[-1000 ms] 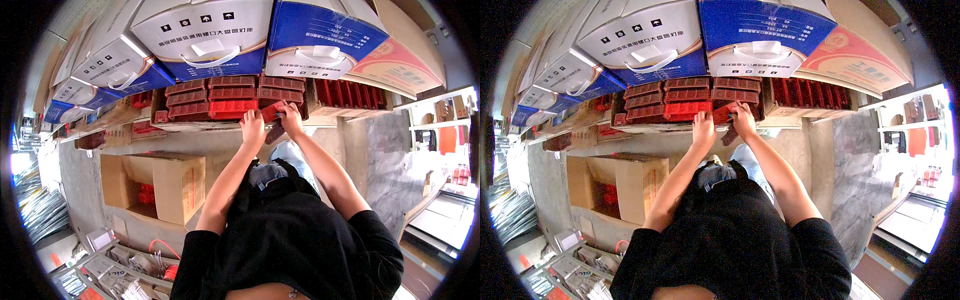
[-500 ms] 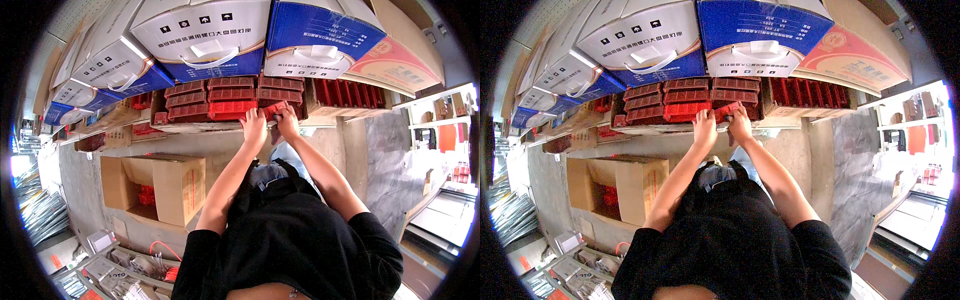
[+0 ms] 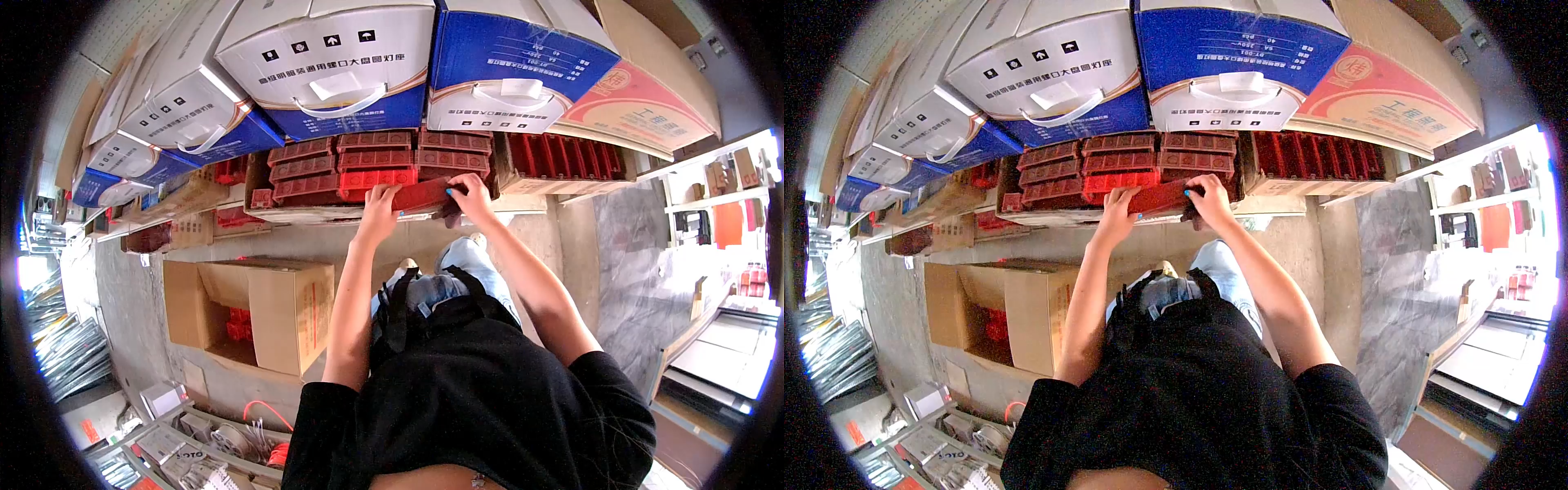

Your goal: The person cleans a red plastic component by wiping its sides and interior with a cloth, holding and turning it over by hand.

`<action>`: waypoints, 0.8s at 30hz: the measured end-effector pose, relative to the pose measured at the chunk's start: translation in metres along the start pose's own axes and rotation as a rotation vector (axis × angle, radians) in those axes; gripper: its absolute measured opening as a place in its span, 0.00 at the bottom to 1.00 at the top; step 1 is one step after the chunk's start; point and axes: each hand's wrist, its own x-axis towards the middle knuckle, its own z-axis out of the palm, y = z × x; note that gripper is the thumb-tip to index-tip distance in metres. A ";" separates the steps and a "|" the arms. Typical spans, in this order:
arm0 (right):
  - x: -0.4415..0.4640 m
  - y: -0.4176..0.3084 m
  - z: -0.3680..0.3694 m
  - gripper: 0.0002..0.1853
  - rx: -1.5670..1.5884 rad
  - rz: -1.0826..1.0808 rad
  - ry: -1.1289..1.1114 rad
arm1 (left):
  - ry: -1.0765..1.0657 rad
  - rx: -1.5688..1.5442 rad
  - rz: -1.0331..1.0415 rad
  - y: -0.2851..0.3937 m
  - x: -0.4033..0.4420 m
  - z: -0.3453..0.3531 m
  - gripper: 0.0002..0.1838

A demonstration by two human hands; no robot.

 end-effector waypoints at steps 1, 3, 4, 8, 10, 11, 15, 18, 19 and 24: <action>-0.002 -0.007 -0.002 0.11 0.005 0.025 -0.053 | -0.005 0.002 -0.004 -0.001 -0.001 0.000 0.34; -0.004 -0.006 0.003 0.11 0.019 -0.037 -0.027 | -0.049 0.040 -0.090 0.001 -0.001 0.001 0.33; -0.005 -0.006 0.004 0.11 0.014 -0.053 -0.034 | -0.071 0.058 -0.135 0.005 -0.001 0.001 0.32; -0.004 -0.009 0.005 0.11 -0.015 -0.077 -0.045 | 0.029 0.264 -0.176 0.031 -0.002 0.009 0.32; -0.004 -0.010 0.006 0.11 -0.019 -0.081 -0.060 | 0.077 0.313 -0.147 0.033 0.001 0.020 0.33; -0.004 -0.008 0.006 0.11 -0.017 -0.089 -0.075 | 0.096 0.312 -0.119 0.032 0.003 0.025 0.33; -0.007 -0.006 0.003 0.12 0.001 -0.161 -0.064 | 0.155 0.273 -0.011 0.030 0.011 0.038 0.33; -0.009 -0.007 -0.001 0.11 -0.007 -0.110 -0.020 | 0.162 0.210 0.055 0.034 0.017 0.035 0.33; -0.009 -0.008 -0.004 0.11 -0.015 -0.111 0.004 | 0.176 0.208 0.094 0.038 0.018 0.033 0.32; -0.008 -0.015 -0.025 0.11 -0.024 -0.145 0.106 | 0.170 0.214 0.163 0.052 0.025 0.033 0.31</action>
